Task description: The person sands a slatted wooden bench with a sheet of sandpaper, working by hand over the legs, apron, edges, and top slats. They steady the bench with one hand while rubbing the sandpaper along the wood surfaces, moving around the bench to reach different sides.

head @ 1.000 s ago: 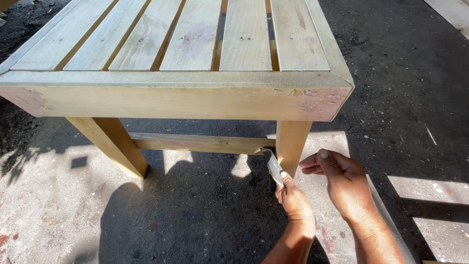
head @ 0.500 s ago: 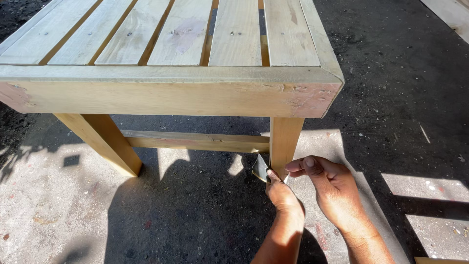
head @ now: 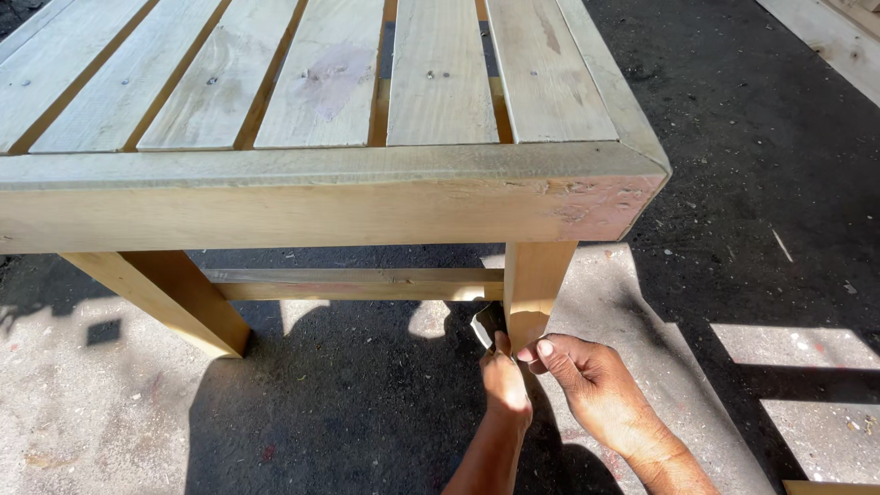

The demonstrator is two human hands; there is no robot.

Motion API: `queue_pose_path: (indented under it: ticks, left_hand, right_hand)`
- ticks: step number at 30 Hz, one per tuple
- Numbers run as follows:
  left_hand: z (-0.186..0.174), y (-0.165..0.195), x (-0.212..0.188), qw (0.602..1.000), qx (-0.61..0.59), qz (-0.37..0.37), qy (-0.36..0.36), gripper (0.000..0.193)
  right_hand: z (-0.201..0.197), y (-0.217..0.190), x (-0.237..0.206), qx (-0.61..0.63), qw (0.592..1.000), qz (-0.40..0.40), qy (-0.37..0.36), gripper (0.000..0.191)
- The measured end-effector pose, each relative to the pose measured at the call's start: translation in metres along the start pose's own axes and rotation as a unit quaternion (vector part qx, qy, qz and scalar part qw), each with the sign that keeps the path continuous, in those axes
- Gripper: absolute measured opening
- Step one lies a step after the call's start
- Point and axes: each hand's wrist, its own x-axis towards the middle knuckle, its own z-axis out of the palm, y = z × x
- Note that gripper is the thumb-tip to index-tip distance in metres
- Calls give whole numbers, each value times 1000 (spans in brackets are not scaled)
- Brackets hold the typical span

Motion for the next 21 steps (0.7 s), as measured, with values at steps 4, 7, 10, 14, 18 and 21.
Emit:
queue_pose_path:
  ticks: [4,7,10,14,18,21]
  left_hand:
    - [4,16,30,988,77,-131,-2,51]
    - [0,18,40,990,87,-109,-10,52]
    - [-9,7,32,999,17,-34,-25,49]
    - [-7,8,22,998,-22,-51,-23,52]
    - [5,19,20,996,23,-91,-14,53]
    - [3,8,6,997,-2,-72,22,57]
  right_hand:
    - [-10,10,0,40,999,4,-17,50]
    - [-13,12,2,57,998,3,3,52]
    - [-9,9,6,77,997,3,24,51]
    - [1,2,15,43,999,18,16,52]
    - [5,-3,23,16,999,28,42,51]
    - [5,-1,27,21,998,3,52,51]
